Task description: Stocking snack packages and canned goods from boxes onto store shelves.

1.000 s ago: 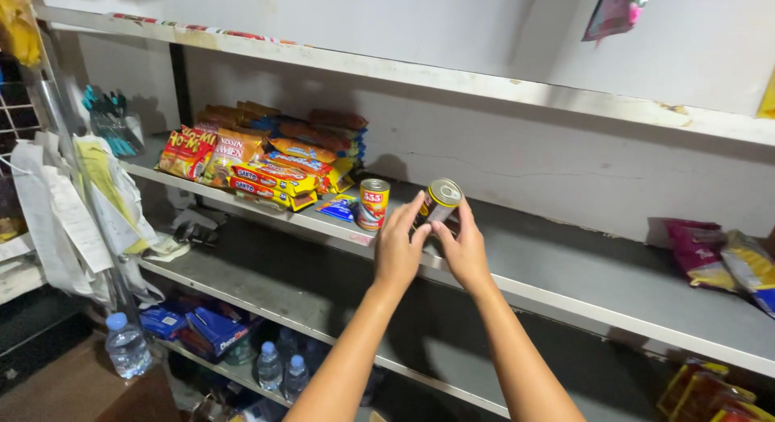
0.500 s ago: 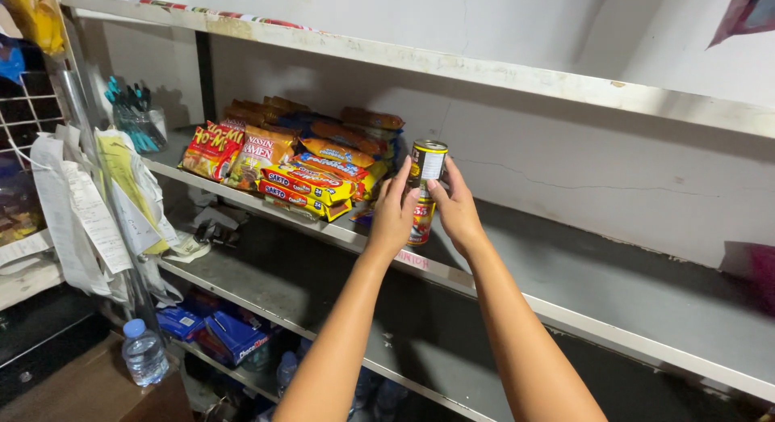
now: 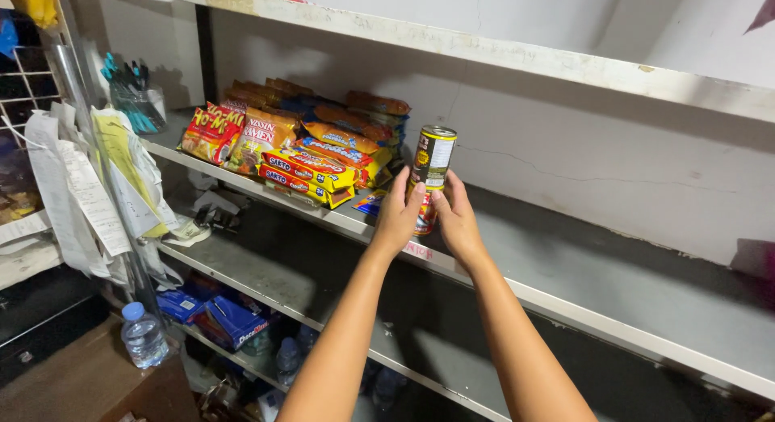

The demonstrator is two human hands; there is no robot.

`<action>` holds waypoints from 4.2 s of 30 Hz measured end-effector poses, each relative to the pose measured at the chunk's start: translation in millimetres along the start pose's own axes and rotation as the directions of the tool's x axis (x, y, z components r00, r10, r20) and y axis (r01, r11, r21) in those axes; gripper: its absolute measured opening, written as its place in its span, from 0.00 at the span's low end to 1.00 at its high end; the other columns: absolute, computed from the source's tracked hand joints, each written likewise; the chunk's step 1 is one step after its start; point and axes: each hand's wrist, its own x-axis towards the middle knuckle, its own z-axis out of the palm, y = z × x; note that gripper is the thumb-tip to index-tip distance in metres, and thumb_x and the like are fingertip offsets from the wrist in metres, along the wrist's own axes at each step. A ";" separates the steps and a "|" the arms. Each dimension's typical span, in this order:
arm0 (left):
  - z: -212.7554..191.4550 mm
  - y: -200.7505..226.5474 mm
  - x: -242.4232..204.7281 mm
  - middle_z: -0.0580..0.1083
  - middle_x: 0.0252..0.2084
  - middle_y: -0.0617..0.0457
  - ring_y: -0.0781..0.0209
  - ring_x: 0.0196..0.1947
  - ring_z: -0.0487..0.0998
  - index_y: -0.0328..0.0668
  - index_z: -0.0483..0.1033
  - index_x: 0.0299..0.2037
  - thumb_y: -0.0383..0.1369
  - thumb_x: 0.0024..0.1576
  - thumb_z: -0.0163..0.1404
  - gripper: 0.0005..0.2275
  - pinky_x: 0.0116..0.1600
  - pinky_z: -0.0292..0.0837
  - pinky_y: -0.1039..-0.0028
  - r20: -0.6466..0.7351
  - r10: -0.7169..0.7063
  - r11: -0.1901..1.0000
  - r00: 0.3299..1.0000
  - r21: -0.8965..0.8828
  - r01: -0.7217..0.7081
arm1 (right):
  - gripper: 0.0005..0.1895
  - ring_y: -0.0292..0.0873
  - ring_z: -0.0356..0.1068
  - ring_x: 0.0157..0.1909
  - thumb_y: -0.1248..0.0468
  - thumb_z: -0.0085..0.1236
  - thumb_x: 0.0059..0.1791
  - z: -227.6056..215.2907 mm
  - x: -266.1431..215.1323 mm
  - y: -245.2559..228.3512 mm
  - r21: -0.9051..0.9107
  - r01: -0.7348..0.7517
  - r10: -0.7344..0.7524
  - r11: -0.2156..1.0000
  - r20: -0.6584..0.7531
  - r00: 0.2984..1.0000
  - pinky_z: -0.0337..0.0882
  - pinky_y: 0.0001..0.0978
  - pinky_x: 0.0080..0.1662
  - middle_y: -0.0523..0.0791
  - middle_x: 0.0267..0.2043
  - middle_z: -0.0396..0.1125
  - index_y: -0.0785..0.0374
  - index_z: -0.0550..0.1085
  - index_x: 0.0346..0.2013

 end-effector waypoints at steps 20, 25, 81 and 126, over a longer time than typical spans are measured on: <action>277.0 218.3 -198.3 0.67 0.68 0.39 0.46 0.67 0.71 0.35 0.62 0.70 0.30 0.67 0.39 0.20 0.70 0.65 0.65 0.283 0.208 0.942 0.937 -0.314 -0.114 | 0.25 0.43 0.63 0.66 0.66 0.46 0.57 -249.9 -253.9 -161.7 -0.222 0.007 -0.100 0.975 -0.409 0.907 0.64 0.36 0.66 0.51 0.66 0.63 0.64 0.60 0.69; 405.5 311.1 -293.9 0.69 0.66 0.39 0.47 0.66 0.72 0.35 0.62 0.70 0.27 0.68 0.39 0.19 0.70 0.64 0.66 0.460 0.248 0.849 0.852 -0.527 0.038 | 0.23 0.41 0.63 0.67 0.66 0.42 0.59 -371.0 -383.5 -238.0 -0.390 -0.009 -0.234 0.921 -0.572 0.786 0.62 0.34 0.68 0.49 0.66 0.63 0.69 0.62 0.69; 549.3 483.2 -489.1 0.71 0.65 0.40 0.46 0.67 0.71 0.38 0.68 0.66 0.30 0.64 0.47 0.20 0.70 0.64 0.64 0.577 0.430 0.713 0.695 -0.689 0.131 | 0.33 0.42 0.69 0.56 0.69 0.67 0.45 -524.0 -657.3 -401.2 -0.683 -0.466 -0.492 0.563 -0.729 0.475 0.71 0.36 0.56 0.49 0.56 0.67 0.66 0.65 0.63; 55.8 50.0 -90.6 0.74 0.50 0.44 0.49 0.48 0.77 0.35 0.67 0.62 0.39 0.56 0.57 0.26 0.57 0.66 0.57 0.056 0.199 0.835 0.978 0.513 -0.199 | 0.28 0.61 0.74 0.52 0.70 0.58 0.49 -65.5 -101.9 -43.7 -0.652 0.001 -0.098 0.758 -0.112 0.989 0.74 0.47 0.49 0.60 0.51 0.73 0.68 0.63 0.63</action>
